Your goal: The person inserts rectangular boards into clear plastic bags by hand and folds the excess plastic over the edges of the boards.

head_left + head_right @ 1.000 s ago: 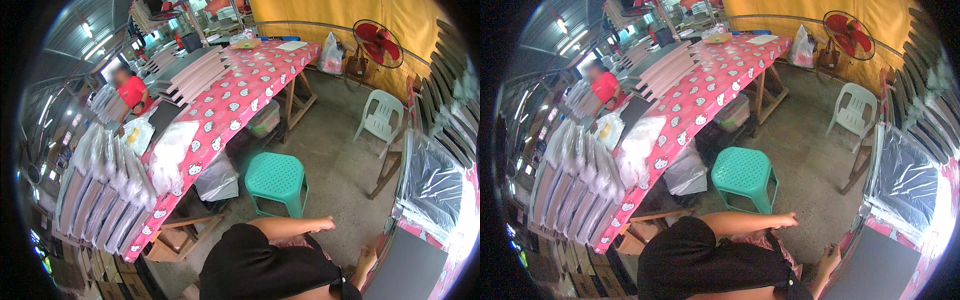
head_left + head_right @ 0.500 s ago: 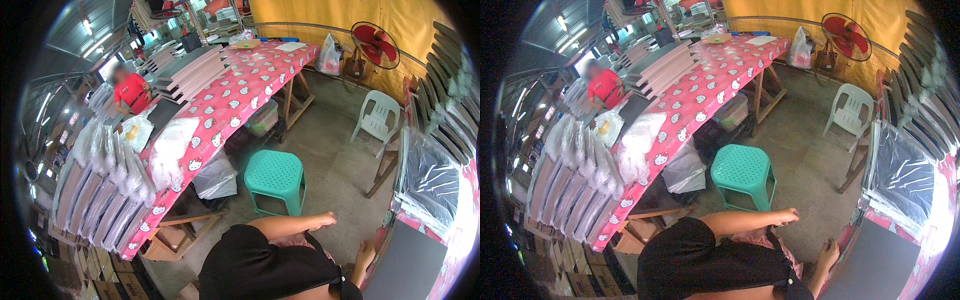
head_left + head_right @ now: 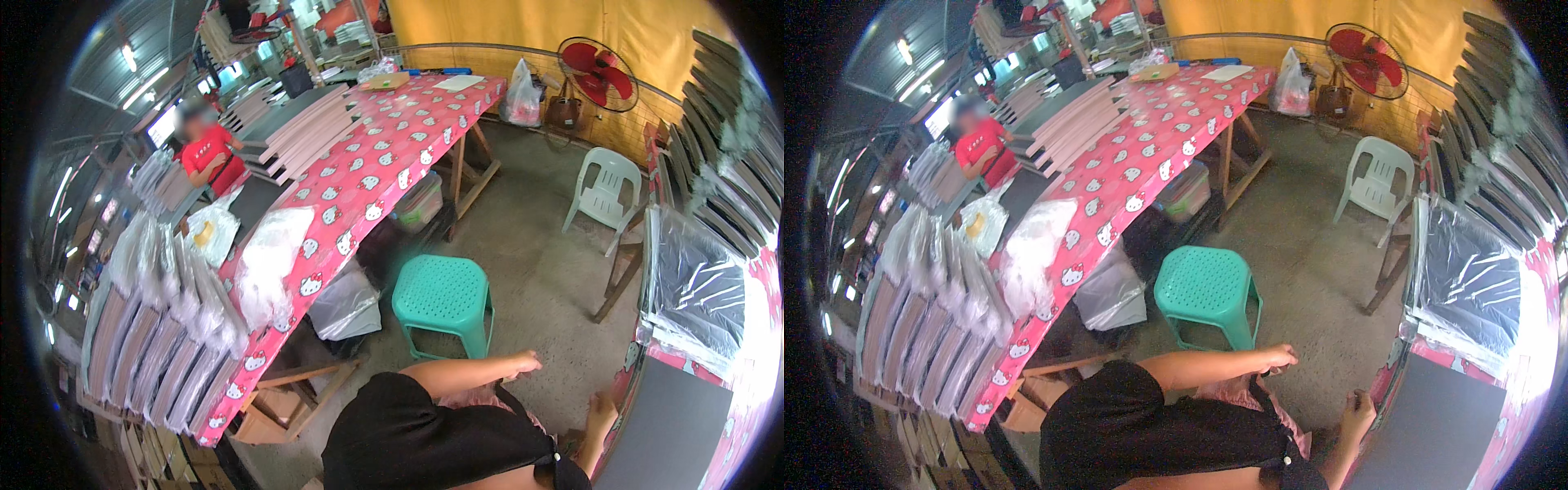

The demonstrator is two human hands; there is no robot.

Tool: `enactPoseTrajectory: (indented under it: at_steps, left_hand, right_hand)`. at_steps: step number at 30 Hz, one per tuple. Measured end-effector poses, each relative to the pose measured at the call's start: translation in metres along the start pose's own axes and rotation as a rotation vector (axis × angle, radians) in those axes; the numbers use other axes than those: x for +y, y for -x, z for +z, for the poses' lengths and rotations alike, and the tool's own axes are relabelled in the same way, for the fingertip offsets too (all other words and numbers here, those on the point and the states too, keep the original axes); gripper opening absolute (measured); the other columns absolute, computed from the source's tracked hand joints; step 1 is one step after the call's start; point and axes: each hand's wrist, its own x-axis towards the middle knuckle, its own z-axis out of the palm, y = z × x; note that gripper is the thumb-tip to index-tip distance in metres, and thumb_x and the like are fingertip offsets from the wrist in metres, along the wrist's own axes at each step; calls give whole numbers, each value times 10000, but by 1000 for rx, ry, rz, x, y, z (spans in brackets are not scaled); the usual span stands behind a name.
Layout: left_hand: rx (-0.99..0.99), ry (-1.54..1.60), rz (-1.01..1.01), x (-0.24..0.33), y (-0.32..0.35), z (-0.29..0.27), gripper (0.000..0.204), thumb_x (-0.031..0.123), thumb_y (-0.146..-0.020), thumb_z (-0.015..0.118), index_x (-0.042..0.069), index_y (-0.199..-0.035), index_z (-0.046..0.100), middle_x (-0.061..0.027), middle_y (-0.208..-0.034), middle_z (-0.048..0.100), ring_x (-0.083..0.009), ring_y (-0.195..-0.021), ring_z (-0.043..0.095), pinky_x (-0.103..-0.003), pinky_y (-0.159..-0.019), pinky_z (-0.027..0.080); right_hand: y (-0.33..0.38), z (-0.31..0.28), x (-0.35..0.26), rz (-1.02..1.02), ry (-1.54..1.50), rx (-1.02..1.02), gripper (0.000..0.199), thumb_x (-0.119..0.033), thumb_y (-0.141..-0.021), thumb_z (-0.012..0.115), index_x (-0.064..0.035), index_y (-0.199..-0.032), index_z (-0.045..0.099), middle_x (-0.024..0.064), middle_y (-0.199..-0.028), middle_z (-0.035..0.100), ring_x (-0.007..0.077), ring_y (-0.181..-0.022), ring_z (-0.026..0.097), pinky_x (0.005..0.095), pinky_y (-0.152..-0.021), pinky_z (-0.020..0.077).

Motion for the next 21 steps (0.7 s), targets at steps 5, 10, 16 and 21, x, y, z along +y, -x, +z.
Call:
enactPoseTrajectory:
  at_steps: [5,10,16,21]
  left_hand:
    - [-71,-76,-10,7,-2,5,318,192,-770,552,93,-1063,478,-90,-1003,500,-221,-818,502,-406,-703,406]
    - [-170,-191,0,12,0,30,370,204,-766,552,76,-1102,466,-95,-1005,518,-221,-790,509,-399,-684,410]
    - [-525,-667,228,38,13,107,381,261,-745,562,-5,-1017,535,-83,-903,576,-185,-762,540,-315,-630,437]
    - [-985,-1051,302,45,51,160,472,412,-783,552,2,-1016,554,-97,-973,578,-179,-923,526,-319,-803,420]
  right_hand:
    - [19,-42,-47,328,-322,107,79,15,-693,570,39,-768,563,88,-633,554,132,-595,514,279,-566,427]
    - [70,-110,-50,303,-96,312,74,3,-710,566,20,-743,502,43,-620,501,97,-575,445,236,-534,393]
    - [216,-176,-13,657,272,609,148,-34,-690,591,7,-781,481,104,-655,499,206,-559,471,319,-509,393]
    - [313,-188,-46,949,462,700,160,-102,-680,602,13,-753,519,158,-689,529,296,-676,517,365,-634,398]
